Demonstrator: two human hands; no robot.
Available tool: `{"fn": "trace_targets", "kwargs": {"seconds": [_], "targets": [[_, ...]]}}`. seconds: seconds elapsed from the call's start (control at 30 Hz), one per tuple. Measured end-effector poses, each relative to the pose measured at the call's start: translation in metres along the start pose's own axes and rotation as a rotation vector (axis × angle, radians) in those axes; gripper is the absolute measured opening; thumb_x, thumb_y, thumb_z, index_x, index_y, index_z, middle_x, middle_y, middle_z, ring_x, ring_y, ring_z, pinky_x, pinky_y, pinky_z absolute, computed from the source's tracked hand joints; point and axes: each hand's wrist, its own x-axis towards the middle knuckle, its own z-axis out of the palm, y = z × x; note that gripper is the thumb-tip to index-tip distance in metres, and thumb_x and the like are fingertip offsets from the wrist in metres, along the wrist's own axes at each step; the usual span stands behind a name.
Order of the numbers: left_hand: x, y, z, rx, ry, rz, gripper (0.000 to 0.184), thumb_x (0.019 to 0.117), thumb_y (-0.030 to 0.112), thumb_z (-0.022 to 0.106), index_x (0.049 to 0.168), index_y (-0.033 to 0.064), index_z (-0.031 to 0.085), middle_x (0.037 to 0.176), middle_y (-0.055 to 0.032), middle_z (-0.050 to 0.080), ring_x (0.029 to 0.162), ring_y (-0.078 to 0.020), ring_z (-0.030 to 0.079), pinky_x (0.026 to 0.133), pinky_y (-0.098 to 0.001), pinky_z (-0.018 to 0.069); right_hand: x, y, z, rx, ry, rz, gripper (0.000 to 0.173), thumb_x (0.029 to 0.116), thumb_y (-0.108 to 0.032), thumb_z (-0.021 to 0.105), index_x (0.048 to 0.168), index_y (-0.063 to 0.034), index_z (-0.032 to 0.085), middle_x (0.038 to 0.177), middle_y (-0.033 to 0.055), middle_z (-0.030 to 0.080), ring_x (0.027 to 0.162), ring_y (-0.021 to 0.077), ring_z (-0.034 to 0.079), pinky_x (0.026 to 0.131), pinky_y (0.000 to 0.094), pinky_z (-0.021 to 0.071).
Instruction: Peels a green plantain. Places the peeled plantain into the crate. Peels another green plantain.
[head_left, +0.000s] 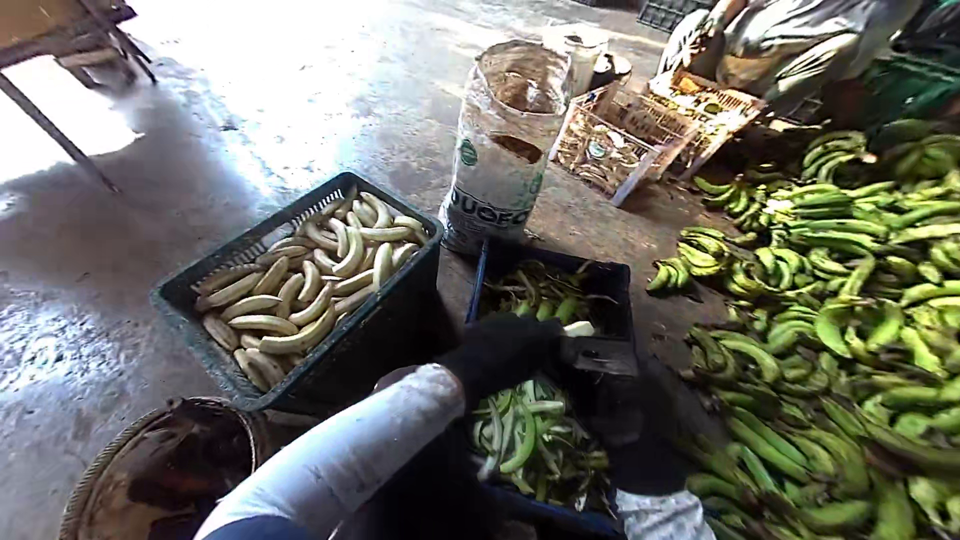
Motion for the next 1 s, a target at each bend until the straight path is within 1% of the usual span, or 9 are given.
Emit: {"fn": "trace_targets", "kwargs": {"seconds": [0.07,0.13,0.27,0.4,0.5,0.67,0.83,0.93,1.0], "targets": [[-0.009,-0.051,-0.014,0.036,0.086,-0.012,0.031,0.1061,0.036,0.051,0.125,0.0174,0.067,0.114,-0.0092,0.071,0.107,-0.0299,0.068,0.089,-0.0552,0.0552,0.012,0.004,0.011,0.058,0.123,0.25,0.038,0.109,-0.03,0.036,0.14,-0.0097,0.047,0.106,0.0083,0.068,0.08,0.02,0.07,0.069,0.0374,0.0609],[-0.025,-0.114,-0.022,0.091,0.25,-0.039,0.024,0.1035,0.036,0.055,0.117,0.0219,0.07,0.108,-0.0026,0.071,0.102,-0.0222,0.068,0.088,-0.0503,0.0568,0.021,0.014,0.01,0.067,0.199,0.358,0.041,0.1099,-0.035,0.033,0.144,-0.0143,0.042,0.104,0.0066,0.068,0.076,0.0188,0.069,0.066,0.0359,0.0606],[-0.063,-0.209,-0.058,-0.055,0.401,-0.399,0.026,0.1033,0.026,0.061,0.123,0.0096,0.067,0.102,-0.0152,0.072,0.09,-0.034,0.07,0.082,-0.0619,0.0551,0.022,0.037,-0.016,0.046,0.251,0.363,0.034,0.1097,-0.032,0.033,0.128,-0.0132,0.054,0.091,0.0032,0.069,0.072,0.0138,0.068,0.063,0.0315,0.0596],[-0.102,-0.284,-0.068,-0.418,0.767,-0.772,0.045,0.0991,0.03,0.067,0.138,0.0093,0.057,0.117,-0.0202,0.067,0.103,-0.0341,0.067,0.091,-0.0594,0.0531,0.018,0.048,-0.039,0.015,0.326,0.426,0.031,0.1081,-0.034,0.037,0.119,-0.017,0.06,0.087,0.0001,0.069,0.068,0.0101,0.066,0.057,0.0266,0.0568],[-0.111,-0.303,-0.064,-0.516,0.942,-0.906,0.041,0.0966,0.027,0.07,0.129,0.0057,0.058,0.109,-0.0167,0.065,0.093,-0.027,0.064,0.083,-0.0522,0.0529,0.018,0.054,-0.05,0.042,0.357,0.468,0.028,0.109,-0.033,0.037,0.115,-0.0191,0.061,0.084,-0.0016,0.069,0.067,0.0093,0.066,0.056,0.0262,0.0569],[-0.09,-0.316,-0.056,-0.303,0.831,-1.052,0.045,0.0971,0.036,0.068,0.132,0.0084,0.06,0.113,-0.0228,0.068,0.107,-0.0415,0.066,0.092,-0.0678,0.0484,0.026,0.061,-0.039,-0.014,0.358,0.476,0.029,0.11,-0.032,0.035,0.113,-0.018,0.06,0.084,-0.0017,0.068,0.068,0.0085,0.066,0.058,0.0256,0.057],[-0.046,-0.339,-0.047,-0.252,0.73,-1.061,0.054,0.0959,0.036,0.068,0.137,0.0041,0.055,0.132,-0.028,0.058,0.121,-0.0457,0.059,0.099,-0.0686,0.0464,0.028,0.066,-0.041,-0.065,0.309,0.446,0.029,0.1087,-0.034,0.039,0.117,-0.0164,0.061,0.088,-0.0004,0.067,0.073,0.0098,0.066,0.062,0.0275,0.0581],[-0.035,-0.356,-0.032,-0.322,0.674,-1.059,0.051,0.0993,0.04,0.063,0.136,0.0048,0.058,0.124,-0.0266,0.065,0.113,-0.0441,0.064,0.096,-0.0675,0.0488,0.026,0.065,-0.059,-0.08,0.259,0.386,0.033,0.1081,-0.035,0.037,0.125,-0.0177,0.059,0.09,-0.0007,0.068,0.072,0.0091,0.066,0.061,0.0268,0.0579],[-0.039,-0.34,-0.037,-0.384,0.661,-1.039,0.052,0.1033,0.04,0.057,0.142,0.006,0.053,0.129,-0.0259,0.063,0.116,-0.0428,0.063,0.097,-0.0661,0.0488,0.025,0.051,-0.062,-0.129,0.313,0.319,0.032,0.1087,-0.033,0.038,0.127,-0.0144,0.058,0.09,-0.0009,0.067,0.073,0.0084,0.065,0.062,0.0274,0.0582]]}}
